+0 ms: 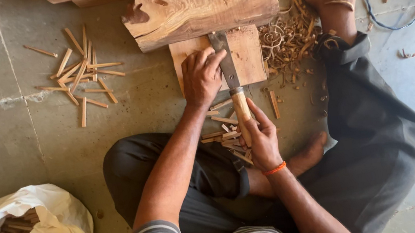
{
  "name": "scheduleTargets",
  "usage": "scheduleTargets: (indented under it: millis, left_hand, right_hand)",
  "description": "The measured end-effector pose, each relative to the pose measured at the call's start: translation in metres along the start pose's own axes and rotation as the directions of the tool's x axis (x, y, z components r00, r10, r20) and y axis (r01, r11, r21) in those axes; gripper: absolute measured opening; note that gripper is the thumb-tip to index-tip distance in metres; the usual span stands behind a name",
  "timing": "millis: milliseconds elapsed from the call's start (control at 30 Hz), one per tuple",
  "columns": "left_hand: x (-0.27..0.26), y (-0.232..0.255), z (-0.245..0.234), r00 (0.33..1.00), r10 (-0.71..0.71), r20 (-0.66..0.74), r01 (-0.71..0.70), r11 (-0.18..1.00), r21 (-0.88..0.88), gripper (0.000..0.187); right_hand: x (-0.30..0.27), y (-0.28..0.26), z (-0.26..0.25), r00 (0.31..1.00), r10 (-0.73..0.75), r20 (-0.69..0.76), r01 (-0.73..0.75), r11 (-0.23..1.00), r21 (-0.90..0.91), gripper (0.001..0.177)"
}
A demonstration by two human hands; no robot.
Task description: The person sits on the floor and uses a chisel to carve small wooden sticks. They hold the sticks against a wooden block and strike the chisel to shape the wood, creating a pile of finished pieces and wood shavings.
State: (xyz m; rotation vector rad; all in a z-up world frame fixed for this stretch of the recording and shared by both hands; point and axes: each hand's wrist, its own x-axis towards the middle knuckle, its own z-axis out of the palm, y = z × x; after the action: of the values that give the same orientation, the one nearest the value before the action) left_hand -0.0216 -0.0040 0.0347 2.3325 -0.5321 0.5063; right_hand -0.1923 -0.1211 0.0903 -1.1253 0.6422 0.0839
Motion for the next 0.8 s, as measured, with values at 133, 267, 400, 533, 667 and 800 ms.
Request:
scheduleTargets:
  millis: [133,267,400,533,667,800]
  left_hand:
    - [0.006,-0.002,-0.005,0.999,0.035,-0.023,-0.036,0.998,-0.056,0.037]
    - [0.0,-0.011,0.009,0.998,0.055,0.03,-0.053,0.997,-0.051,0.034]
    - [0.001,-0.016,0.017,0.998,-0.016,0.065,0.023,0.995,-0.098,0.03]
    - [0.001,-0.016,0.013,0.998,-0.033,0.049,0.039,0.991,-0.125,0.03]
    - [-0.001,-0.018,0.017,0.997,-0.08,0.022,0.083,0.985,-0.149,0.043]
    - [-0.006,-0.021,0.026,0.999,0.032,-0.006,-0.032,0.998,-0.059,0.026]
  right_hand:
    - [-0.015,-0.008,-0.011,0.996,-0.089,0.023,0.083,0.98,0.183,0.055]
    - [-0.035,-0.007,-0.033,0.991,-0.134,-0.002,0.133,0.982,0.133,0.056]
    - [-0.043,-0.004,-0.04,0.996,-0.087,-0.027,0.087,0.996,-0.014,0.056]
    - [-0.045,0.0,-0.039,0.999,-0.048,0.005,0.048,0.997,-0.068,0.057]
    - [-0.046,0.002,-0.041,1.0,-0.002,0.029,0.005,0.995,-0.095,0.056]
    - [-0.038,-0.002,-0.038,0.999,0.036,-0.019,-0.039,0.982,-0.183,0.059]
